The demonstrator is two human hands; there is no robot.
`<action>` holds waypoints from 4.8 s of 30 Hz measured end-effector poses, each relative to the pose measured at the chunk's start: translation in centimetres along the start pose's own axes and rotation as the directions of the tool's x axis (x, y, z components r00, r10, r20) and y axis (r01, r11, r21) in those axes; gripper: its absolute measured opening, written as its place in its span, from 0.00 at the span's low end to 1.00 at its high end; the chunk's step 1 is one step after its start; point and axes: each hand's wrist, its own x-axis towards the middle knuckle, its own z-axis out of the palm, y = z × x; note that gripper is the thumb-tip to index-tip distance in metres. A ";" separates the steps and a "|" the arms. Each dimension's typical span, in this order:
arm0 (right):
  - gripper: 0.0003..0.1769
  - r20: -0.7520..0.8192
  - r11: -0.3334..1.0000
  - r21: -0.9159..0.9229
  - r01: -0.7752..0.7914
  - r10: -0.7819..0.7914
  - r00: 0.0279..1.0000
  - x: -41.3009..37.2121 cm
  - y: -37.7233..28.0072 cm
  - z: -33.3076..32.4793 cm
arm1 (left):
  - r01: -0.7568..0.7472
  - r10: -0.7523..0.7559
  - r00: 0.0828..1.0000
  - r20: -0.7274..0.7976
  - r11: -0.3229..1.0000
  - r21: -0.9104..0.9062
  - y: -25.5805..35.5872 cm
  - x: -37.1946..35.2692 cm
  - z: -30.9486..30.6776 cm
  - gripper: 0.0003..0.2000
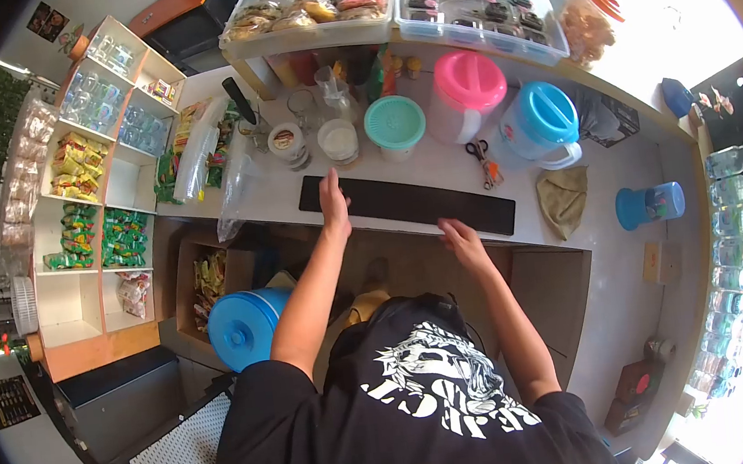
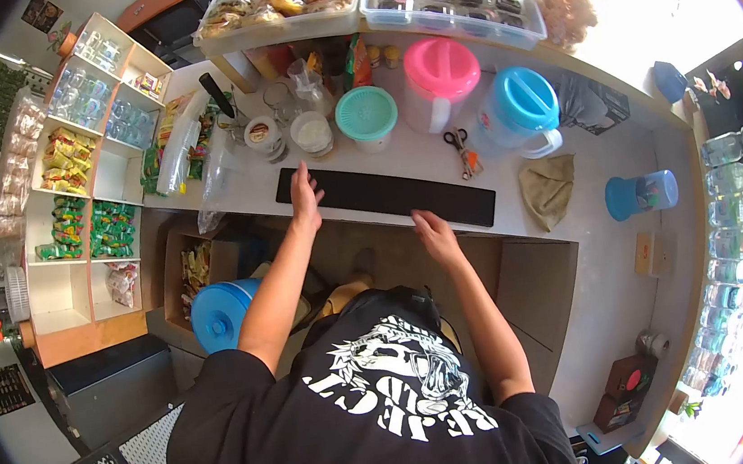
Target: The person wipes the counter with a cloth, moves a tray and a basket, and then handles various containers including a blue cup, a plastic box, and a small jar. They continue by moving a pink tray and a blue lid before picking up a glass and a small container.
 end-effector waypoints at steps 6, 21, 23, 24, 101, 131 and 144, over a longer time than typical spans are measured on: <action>0.42 0.191 0.993 0.100 -0.067 0.047 0.981 10.4 -7.6 10.6 | -0.005 -0.013 0.972 0.236 0.997 0.075 6.3 6.9 -1.2 0.44; 0.49 0.184 0.914 0.364 -0.181 0.120 0.976 16.1 -11.2 17.1 | 0.126 -0.103 0.944 0.314 0.991 -0.052 5.0 9.5 -1.8 0.27; 0.49 0.172 0.910 0.379 -0.170 0.111 0.979 15.8 -10.8 16.9 | 0.146 -0.126 0.937 0.325 0.988 -0.039 5.1 8.1 -1.7 0.26; 0.48 0.164 0.907 0.388 -0.163 0.105 0.981 15.4 -10.8 16.7 | 0.156 -0.137 0.933 0.332 0.987 -0.030 5.5 7.1 -1.5 0.25; 0.27 -0.769 0.616 0.572 0.542 0.633 0.092 -42.0 26.8 -47.8 | -0.293 -0.751 0.004 0.660 0.630 0.719 -50.8 -56.0 64.1 0.32; 0.08 -0.364 0.795 0.601 -0.085 0.366 0.856 -27.6 20.8 -13.4 | 0.280 -0.377 0.883 0.279 0.901 0.332 -17.4 -22.1 11.6 0.12; 0.11 -0.301 0.932 0.361 -0.028 0.145 0.943 -11.6 7.7 -6.2 | -0.024 0.024 1.000 0.002 0.999 -0.036 1.6 4.2 10.0 0.16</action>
